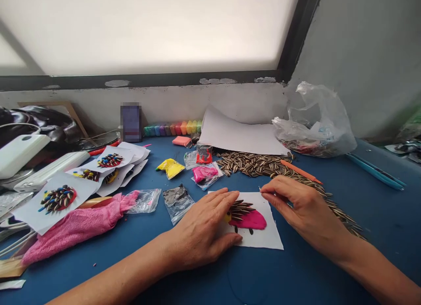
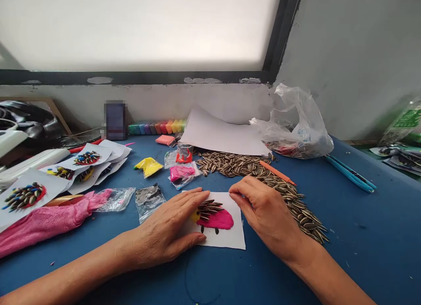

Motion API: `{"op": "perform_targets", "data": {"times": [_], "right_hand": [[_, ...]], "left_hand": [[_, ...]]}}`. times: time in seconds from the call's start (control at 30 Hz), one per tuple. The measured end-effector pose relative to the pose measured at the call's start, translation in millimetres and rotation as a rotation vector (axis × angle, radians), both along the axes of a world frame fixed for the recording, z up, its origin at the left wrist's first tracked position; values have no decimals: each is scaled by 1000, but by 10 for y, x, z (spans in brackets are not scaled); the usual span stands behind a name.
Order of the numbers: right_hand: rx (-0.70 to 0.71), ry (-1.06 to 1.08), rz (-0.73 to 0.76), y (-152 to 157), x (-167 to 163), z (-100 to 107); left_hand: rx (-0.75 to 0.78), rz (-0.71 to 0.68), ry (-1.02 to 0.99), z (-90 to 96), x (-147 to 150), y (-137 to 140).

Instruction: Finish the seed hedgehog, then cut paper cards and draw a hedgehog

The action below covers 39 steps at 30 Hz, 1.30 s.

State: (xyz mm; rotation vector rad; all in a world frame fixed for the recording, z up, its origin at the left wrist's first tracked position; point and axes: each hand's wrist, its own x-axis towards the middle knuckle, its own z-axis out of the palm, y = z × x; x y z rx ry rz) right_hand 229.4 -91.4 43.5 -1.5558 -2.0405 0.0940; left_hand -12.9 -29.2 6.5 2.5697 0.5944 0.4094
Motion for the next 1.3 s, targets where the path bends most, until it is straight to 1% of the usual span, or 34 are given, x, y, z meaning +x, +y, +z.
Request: {"op": "perform_targets", "data": {"times": [0.17, 0.33, 0.43, 0.53, 0.6, 0.7, 0.8, 0.93, 1.1, 1.3], "right_hand": [[-10, -11, 73, -73, -80, -1], [-32, 21, 50, -161, -146, 39], [-63, 47, 51, -219, -194, 26], [-49, 48, 52, -274, -216, -19], [-24, 45, 28, -296, -212, -46], [4, 28, -30, -298, -194, -62], [-4, -3, -62, -279, -187, -61], [-32, -3, -60, -264, -212, -75], [-15, 28, -47, -255, -242, -118], [-10, 16, -57, -234, -237, -151]], "left_hand": [[4, 2, -15, 8, 11, 3], [48, -1, -18, -24, -4, 0], [62, -5, -7, -30, -11, 5], [70, -18, -11, -23, -8, 11], [71, -22, -17, -18, -3, 11], [67, -22, -23, -10, 2, 7], [59, -24, -31, 1, 6, 5], [53, -28, -32, 9, 9, 9], [48, -23, -17, 8, 7, 4], [44, -24, -13, 10, 0, -5]]}}
